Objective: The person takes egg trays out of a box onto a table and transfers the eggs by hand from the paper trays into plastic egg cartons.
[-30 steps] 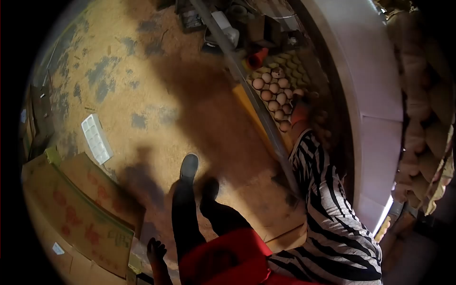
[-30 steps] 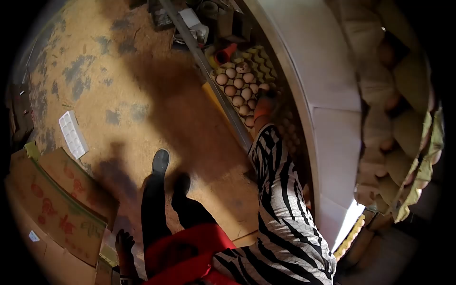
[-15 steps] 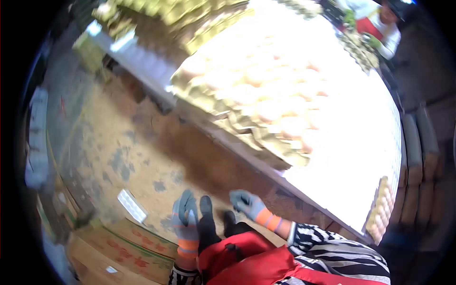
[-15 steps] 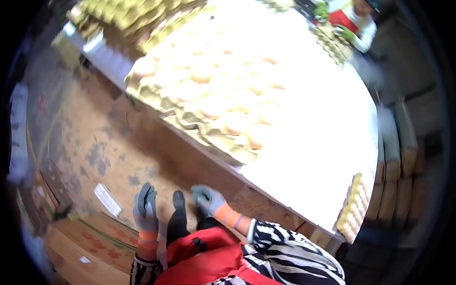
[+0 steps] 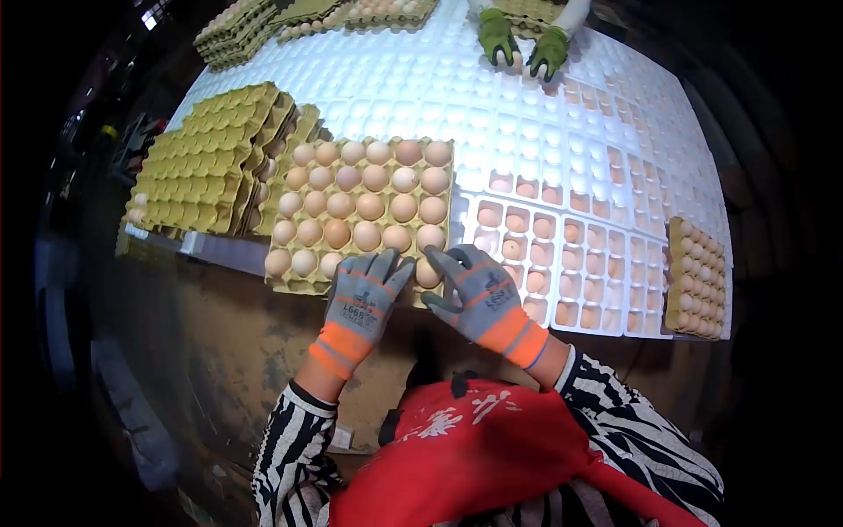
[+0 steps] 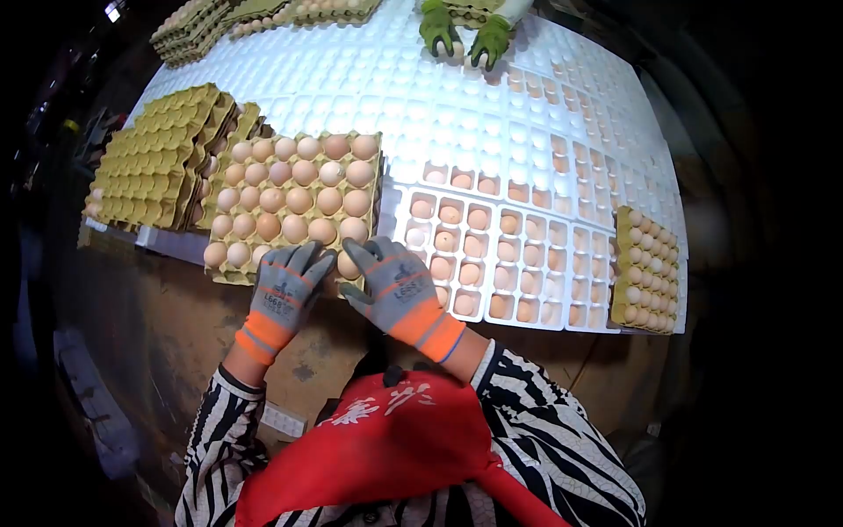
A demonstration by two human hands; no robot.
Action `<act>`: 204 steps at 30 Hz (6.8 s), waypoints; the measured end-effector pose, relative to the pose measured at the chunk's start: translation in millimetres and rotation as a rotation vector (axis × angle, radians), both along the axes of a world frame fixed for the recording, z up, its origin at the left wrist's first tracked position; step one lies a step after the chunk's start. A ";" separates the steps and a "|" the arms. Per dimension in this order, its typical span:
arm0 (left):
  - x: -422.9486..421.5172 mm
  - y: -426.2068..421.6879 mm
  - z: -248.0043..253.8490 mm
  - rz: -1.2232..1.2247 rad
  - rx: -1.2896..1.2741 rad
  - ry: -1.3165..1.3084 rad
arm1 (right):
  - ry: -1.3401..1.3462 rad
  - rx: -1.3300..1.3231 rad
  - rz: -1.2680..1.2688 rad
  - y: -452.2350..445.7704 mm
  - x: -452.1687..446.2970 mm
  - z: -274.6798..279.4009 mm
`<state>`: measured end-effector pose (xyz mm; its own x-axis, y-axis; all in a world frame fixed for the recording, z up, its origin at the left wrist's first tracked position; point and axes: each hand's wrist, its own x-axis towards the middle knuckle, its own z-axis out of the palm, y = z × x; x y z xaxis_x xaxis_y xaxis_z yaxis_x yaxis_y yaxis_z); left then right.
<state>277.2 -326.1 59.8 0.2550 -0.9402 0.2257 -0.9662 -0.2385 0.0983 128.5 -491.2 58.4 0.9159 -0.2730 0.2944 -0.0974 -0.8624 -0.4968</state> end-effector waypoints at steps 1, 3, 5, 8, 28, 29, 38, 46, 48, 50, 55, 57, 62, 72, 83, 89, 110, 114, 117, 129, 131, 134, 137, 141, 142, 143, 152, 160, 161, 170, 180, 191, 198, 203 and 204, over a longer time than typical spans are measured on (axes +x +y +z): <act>7.8 -2.7 -6.1 -0.039 0.081 -0.018 | 0.101 -0.118 -0.036 5.0 9.2 -5.8; 23.1 -6.6 -6.4 -0.109 0.009 0.080 | 0.202 -0.098 -0.058 9.3 20.7 -6.0; 37.6 -8.3 5.8 -0.162 -0.014 0.331 | 0.146 0.239 -0.067 3.8 23.4 -5.8; 55.2 2.3 19.1 0.079 -0.344 1.118 | -0.125 1.003 -0.143 -17.5 9.1 -4.9; 129.0 -42.3 34.4 0.086 -0.093 1.244 | -0.118 0.688 -0.220 -51.7 44.5 24.4; 127.0 -51.8 32.0 -0.058 -0.075 0.726 | 0.040 0.370 -0.230 -51.1 51.2 29.4; 94.9 -86.9 39.0 -0.017 -0.009 0.303 | 0.170 0.677 -0.271 -67.5 59.2 4.6; 45.0 -197.6 60.7 0.037 -0.128 0.703 | 0.061 1.169 -0.761 -208.0 -40.5 -45.9; 10.3 -259.5 52.5 0.049 -0.075 0.583 | 0.067 0.745 -0.669 -251.2 -46.5 -52.9; -6.1 -318.1 25.1 0.121 0.022 0.438 | 0.036 0.324 -0.567 -282.5 -39.7 -61.9; -1.1 -370.9 -68.6 0.382 0.248 0.372 | 0.295 0.071 -0.572 -306.7 -2.3 -86.2; -2.7 -359.5 -82.4 0.397 0.126 0.323 | 0.055 0.476 -0.568 -320.5 -12.2 -100.0; 19.6 -343.2 -111.0 0.441 -0.100 0.529 | -0.385 1.590 -0.466 -351.7 -57.0 -107.9; 63.7 -337.4 -180.4 0.515 -0.722 0.826 | -0.406 0.535 -0.378 -373.7 -96.3 -120.9; -37.1 -308.4 -10.6 0.120 -0.420 0.917 | -0.543 0.799 -0.454 -330.6 -118.5 -104.1; 40.7 -146.4 54.9 0.391 -0.358 0.449 | -0.284 0.996 -0.204 -252.1 -38.3 -61.0; 50.5 -90.9 14.2 0.251 -0.245 0.467 | 0.297 -0.124 -0.871 -351.6 -80.8 -115.9; 45.6 -98.9 14.4 0.230 -0.237 0.419 | 0.522 -0.234 -0.679 -364.7 -73.2 -92.3; 41.4 -104.6 17.0 0.222 -0.228 0.399 | 0.516 -0.394 -0.439 -374.1 -72.4 -103.0; 37.4 -101.4 29.4 0.334 -0.306 0.286 | 0.138 -0.173 -0.466 -351.0 -44.4 -73.4; 43.6 -97.6 27.2 0.358 -0.300 0.289 | 0.084 0.349 -0.412 -300.7 -7.3 -32.9; 45.1 -103.8 20.1 0.408 -0.353 0.475 | -0.087 0.420 -0.004 -222.8 49.6 4.2; 46.7 -101.7 16.5 0.443 -0.328 0.474 | -0.087 0.080 0.185 -166.8 93.7 4.1; 44.9 -102.7 6.0 0.453 -0.427 0.628 | 0.193 -0.013 0.213 -135.3 119.7 -13.4; 43.6 -103.8 8.0 0.435 -0.391 0.575 | 0.118 0.060 0.174 -135.9 115.1 -20.9; 40.6 -109.2 5.7 0.414 -0.499 0.640 | -0.037 0.264 0.111 -141.5 103.1 -26.2; -14.5 -181.1 27.6 0.142 -0.398 0.692 | -0.392 0.629 -0.764 -327.7 -88.2 -87.3; -79.2 -298.9 5.0 -0.101 -0.270 0.633 | -0.166 0.289 -0.716 -355.5 -94.5 -115.0; -81.9 -309.8 -8.1 -0.122 -0.274 0.658 | -0.222 0.454 -0.769 -358.0 -100.6 -115.3; -93.1 -447.5 -94.8 -0.132 -0.114 0.408 | -0.572 0.927 -0.785 -313.3 -185.1 -112.9; -111.8 -496.8 -101.3 -0.132 0.195 0.135 | -0.755 1.303 -0.872 -302.0 -192.9 -141.1; -114.1 -502.0 -106.7 -0.127 0.191 0.131 | -0.720 1.269 -0.883 -301.5 -192.6 -134.1; -115.0 -501.3 -113.3 -0.122 0.179 0.142 | -0.754 1.316 -0.856 -301.6 -192.4 -138.1; -111.3 -498.6 -124.7 -0.123 0.150 0.172 | -0.761 1.325 -0.843 -303.0 -192.0 -138.3; -111.4 -498.8 -124.8 -0.114 0.149 0.180 | -0.761 1.326 -0.840 -303.1 -192.0 -138.5</act>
